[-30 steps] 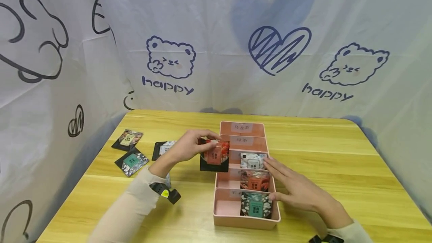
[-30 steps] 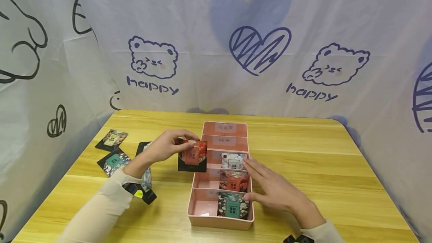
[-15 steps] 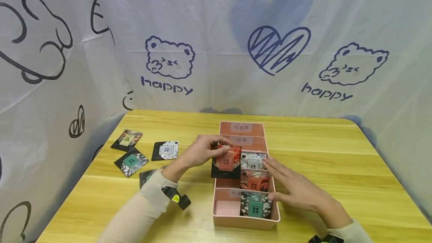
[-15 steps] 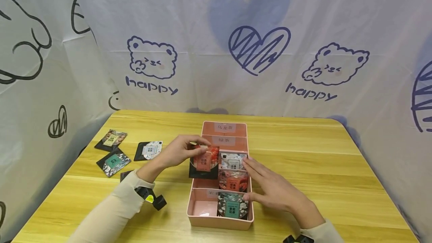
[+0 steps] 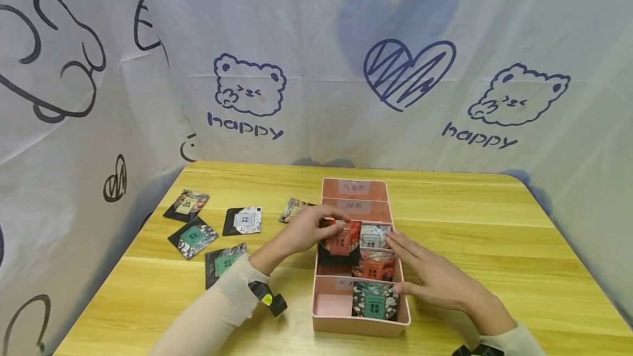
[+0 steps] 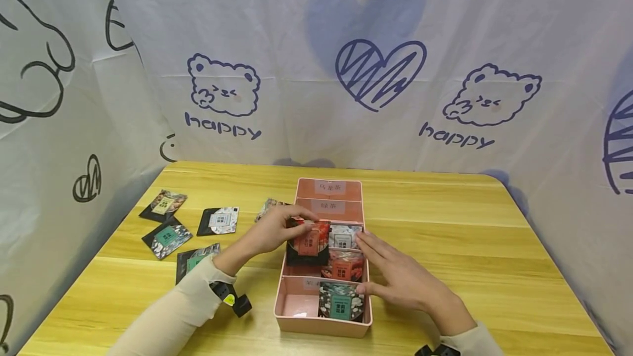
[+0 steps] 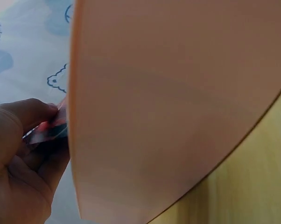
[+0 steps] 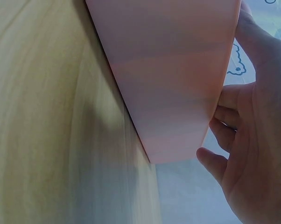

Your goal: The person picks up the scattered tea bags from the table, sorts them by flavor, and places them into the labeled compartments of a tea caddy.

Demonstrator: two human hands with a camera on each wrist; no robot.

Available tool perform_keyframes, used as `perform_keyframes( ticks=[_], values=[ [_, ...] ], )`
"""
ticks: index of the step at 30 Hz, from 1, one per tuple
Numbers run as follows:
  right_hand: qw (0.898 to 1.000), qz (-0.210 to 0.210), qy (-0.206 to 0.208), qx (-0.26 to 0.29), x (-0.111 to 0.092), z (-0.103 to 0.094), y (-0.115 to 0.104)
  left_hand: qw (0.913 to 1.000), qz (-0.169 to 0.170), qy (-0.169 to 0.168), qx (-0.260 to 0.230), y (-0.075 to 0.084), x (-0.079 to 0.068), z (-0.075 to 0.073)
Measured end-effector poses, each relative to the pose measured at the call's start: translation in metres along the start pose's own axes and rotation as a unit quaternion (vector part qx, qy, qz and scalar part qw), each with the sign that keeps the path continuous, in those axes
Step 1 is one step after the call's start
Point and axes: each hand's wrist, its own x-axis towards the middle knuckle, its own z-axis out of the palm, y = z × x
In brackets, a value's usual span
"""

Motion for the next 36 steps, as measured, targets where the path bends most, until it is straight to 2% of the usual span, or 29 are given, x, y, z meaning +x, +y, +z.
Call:
perform_keyframes(
  ticks=[4,8,15,19,23,29,36],
  values=[
    [1.0,-0.005,0.004,-0.003,0.0,0.0,0.0,0.9972,0.021,-0.005,0.071,-0.003,-0.003,0.005],
    [1.0,-0.003,0.004,-0.003,0.0,0.001,-0.001,0.9881,0.068,-0.002,0.138,-0.006,-0.008,0.009],
    [1.0,-0.003,0.006,-0.003,0.0,0.002,-0.001,0.9763,0.104,-0.02,0.189,-0.007,-0.017,0.015],
    [1.0,-0.007,0.008,-0.007,0.0,0.003,0.0,0.9667,0.134,-0.016,0.217,-0.008,-0.024,0.017],
    [1.0,-0.009,0.011,-0.009,0.0,0.004,0.001,0.9608,0.144,-0.01,0.237,-0.007,-0.028,0.018],
    [1.0,-0.016,0.017,-0.013,0.0,0.005,0.001,0.9605,0.147,-0.003,0.236,-0.004,-0.029,0.017],
    [0.999,-0.021,0.016,-0.02,0.0,0.006,0.001,0.9733,0.121,0.019,0.195,-0.006,-0.029,0.013]
  ],
)
